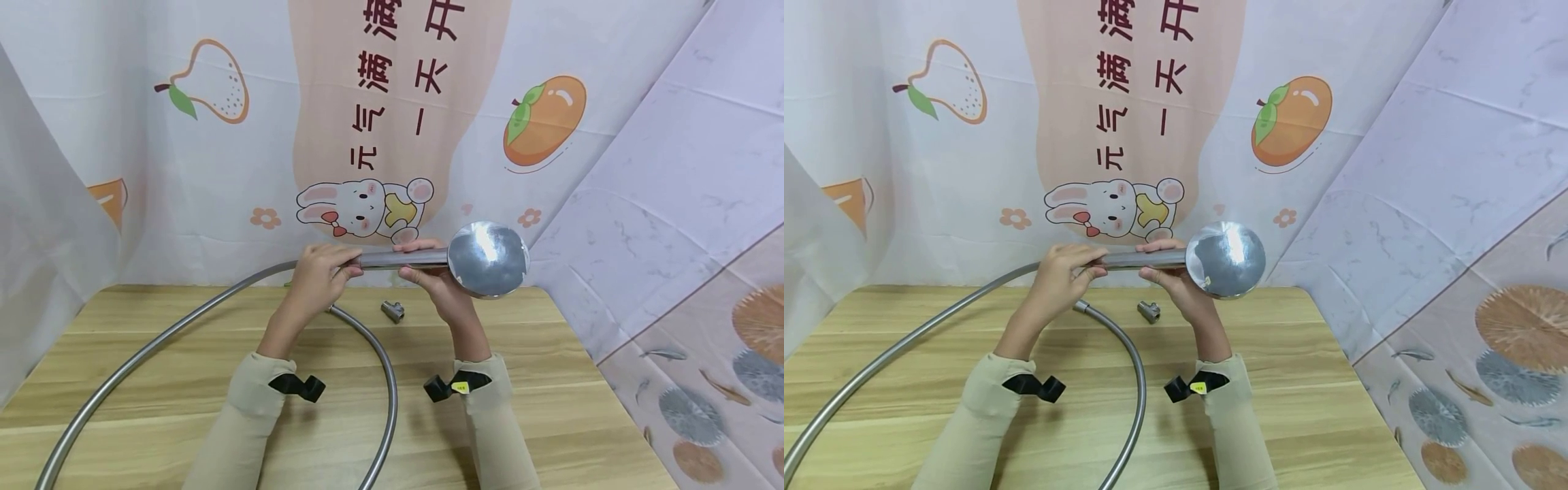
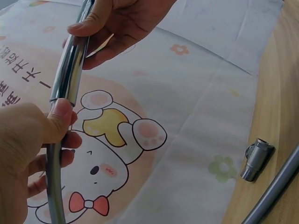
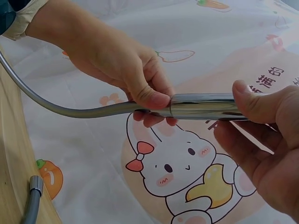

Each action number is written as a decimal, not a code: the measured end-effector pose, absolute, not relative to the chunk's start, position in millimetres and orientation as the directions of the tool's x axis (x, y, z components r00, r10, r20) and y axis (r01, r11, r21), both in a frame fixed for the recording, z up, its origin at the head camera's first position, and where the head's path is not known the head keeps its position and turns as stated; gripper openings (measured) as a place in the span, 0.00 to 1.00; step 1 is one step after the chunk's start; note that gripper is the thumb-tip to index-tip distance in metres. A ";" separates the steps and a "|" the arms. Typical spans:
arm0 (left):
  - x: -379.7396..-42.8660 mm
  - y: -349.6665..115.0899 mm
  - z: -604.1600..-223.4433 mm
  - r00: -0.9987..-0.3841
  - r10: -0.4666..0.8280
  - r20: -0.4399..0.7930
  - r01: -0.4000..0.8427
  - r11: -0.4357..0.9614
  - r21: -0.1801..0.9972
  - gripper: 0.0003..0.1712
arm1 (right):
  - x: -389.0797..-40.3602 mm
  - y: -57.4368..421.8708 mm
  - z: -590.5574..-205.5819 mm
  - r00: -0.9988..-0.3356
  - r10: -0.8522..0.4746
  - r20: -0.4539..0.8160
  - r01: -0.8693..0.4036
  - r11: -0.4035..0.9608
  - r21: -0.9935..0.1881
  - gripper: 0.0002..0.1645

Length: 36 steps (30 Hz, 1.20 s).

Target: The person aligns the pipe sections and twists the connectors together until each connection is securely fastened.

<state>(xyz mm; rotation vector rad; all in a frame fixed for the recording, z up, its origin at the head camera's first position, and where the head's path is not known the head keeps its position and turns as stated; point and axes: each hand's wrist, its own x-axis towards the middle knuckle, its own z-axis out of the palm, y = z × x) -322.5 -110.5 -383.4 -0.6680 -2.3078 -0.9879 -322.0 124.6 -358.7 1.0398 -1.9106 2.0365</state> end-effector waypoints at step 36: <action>-327.4 -83.9 -398.9 -0.405 -0.004 0.914 0.687 0.659 0.307 0.13 | -317.7 105.1 -362.9 -0.774 -0.018 0.633 -0.609 -0.254 -0.751 0.24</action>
